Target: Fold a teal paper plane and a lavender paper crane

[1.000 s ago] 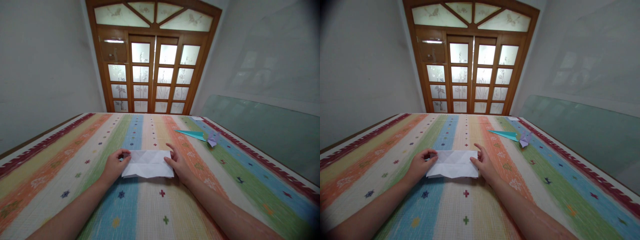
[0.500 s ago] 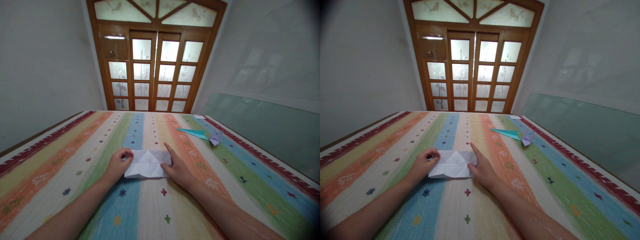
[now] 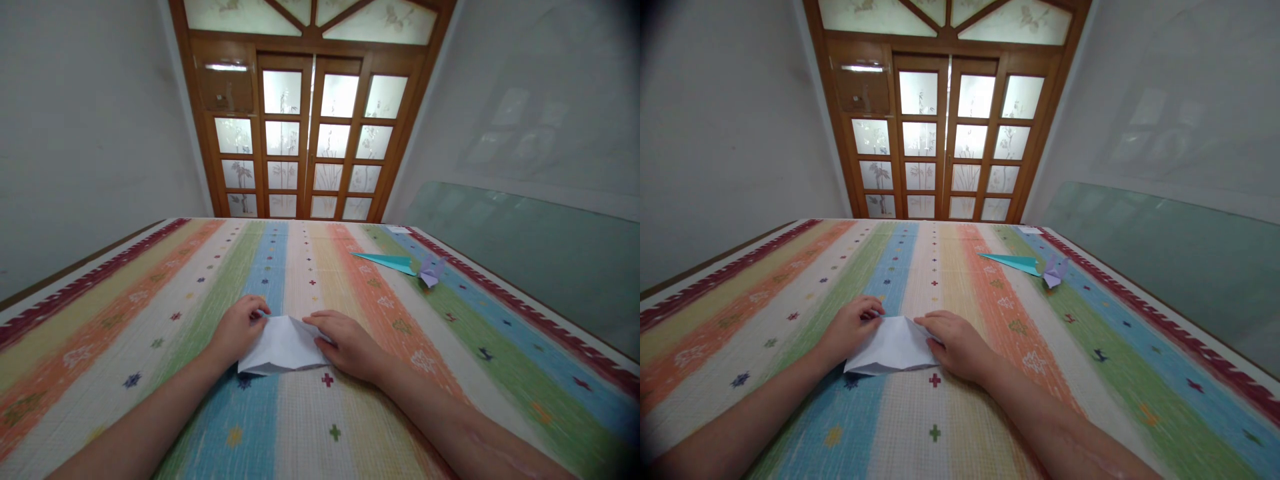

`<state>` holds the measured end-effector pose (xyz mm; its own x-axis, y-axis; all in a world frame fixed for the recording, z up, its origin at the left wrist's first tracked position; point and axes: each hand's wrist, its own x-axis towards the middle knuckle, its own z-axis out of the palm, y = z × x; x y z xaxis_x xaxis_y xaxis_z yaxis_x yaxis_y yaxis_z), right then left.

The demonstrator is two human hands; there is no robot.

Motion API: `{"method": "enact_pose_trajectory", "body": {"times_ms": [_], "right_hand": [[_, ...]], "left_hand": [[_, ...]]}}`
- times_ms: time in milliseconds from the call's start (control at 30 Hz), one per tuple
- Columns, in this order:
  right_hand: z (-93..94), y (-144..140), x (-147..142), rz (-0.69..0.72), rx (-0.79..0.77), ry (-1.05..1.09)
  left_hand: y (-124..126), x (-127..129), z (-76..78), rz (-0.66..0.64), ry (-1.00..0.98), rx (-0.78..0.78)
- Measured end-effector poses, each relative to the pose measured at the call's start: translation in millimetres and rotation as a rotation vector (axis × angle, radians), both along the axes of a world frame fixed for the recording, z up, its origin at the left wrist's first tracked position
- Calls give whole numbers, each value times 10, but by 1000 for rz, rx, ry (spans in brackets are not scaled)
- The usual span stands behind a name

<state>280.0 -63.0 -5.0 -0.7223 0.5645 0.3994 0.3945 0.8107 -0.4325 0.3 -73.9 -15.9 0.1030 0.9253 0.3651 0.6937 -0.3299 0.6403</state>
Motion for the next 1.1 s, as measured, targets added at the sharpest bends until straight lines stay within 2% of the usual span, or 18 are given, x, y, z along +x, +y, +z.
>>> {"method": "enact_pose_trajectory", "body": {"times_ms": [167,300,400,467,700,900,1100], "right_hand": [[54,-46,-15,167,39,-102],[116,-89,-7,184,24,-197],[130,-92,4,184,-3,-218],[116,-79,3,178,-25,-208],[88,-46,-44,167,-43,-208],[203,-62,24,138,-46,-304],[332,-143,82,47,-53,-357]], "left_hand": [[-62,42,1,-111,285,46],[-115,112,20,-272,381,65],[-127,152,43,-423,409,21],[-123,160,50,-475,422,-13],[-160,174,46,-416,421,-41],[-239,221,99,-363,508,-44],[-247,206,50,-282,527,-58]]}}
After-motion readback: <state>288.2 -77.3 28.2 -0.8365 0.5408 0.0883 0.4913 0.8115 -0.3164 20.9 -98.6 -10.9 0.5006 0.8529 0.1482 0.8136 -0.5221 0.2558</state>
